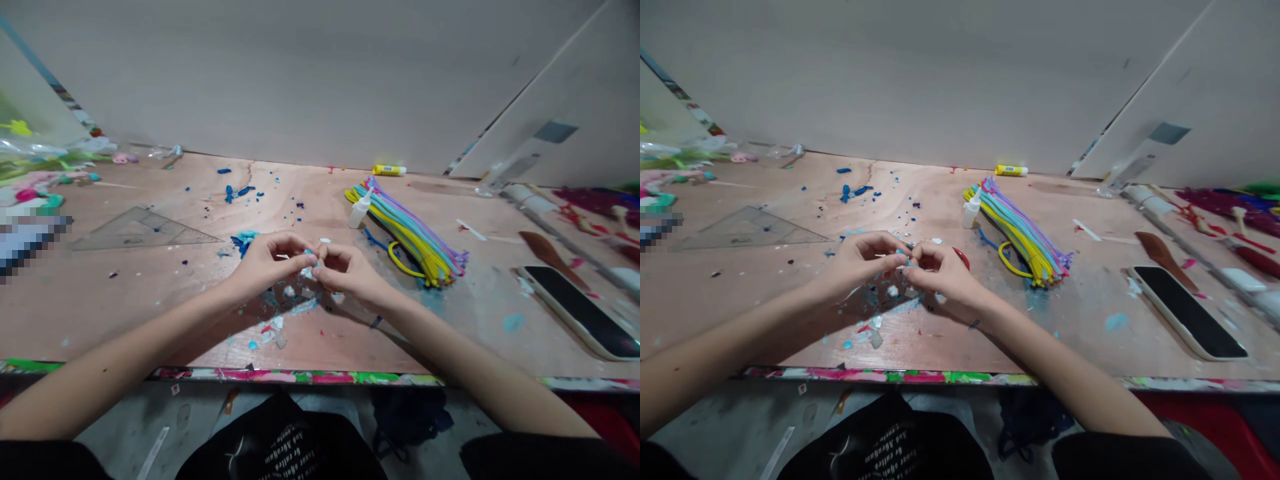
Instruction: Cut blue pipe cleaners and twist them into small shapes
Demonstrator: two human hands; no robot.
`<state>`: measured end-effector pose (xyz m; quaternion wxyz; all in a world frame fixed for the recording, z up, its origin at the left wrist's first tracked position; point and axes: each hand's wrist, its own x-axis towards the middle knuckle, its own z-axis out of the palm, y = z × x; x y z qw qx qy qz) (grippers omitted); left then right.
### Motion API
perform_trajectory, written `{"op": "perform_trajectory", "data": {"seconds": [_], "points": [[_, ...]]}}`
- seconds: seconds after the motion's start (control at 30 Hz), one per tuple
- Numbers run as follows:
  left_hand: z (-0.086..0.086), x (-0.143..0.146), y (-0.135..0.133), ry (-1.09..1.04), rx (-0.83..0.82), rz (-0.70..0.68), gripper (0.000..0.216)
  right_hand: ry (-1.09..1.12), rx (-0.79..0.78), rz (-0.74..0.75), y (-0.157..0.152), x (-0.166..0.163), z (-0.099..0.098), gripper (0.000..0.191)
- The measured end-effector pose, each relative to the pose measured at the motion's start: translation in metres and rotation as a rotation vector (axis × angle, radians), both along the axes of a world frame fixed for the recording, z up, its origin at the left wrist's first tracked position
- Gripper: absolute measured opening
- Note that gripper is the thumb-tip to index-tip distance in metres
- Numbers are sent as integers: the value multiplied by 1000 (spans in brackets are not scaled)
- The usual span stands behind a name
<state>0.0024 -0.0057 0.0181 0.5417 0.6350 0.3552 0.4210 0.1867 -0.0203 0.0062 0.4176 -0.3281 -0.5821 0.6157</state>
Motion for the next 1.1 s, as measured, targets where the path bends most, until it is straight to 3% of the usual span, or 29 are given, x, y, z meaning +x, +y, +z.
{"op": "perform_trajectory", "data": {"seconds": [0.13,0.2,0.27,0.4,0.53,0.83,1.1], "points": [[-2,2,0,21,29,41,12,-94,170,-85,-1,-2,0,27],[-2,2,0,29,18,50,12,-108,179,-99,0,-1,0,26],[-1,1,1,17,-16,47,13,-76,82,-53,1,1,0,26],[-1,0,2,-21,-69,17,15,68,-259,139,6,5,0,26],[-1,0,2,-70,-104,-24,15,162,-388,188,8,5,-2,26],[3,0,0,30,19,-30,12,24,-267,187,6,6,-2,17],[-6,-1,1,123,131,-20,13,-53,-212,163,1,3,1,5]]}}
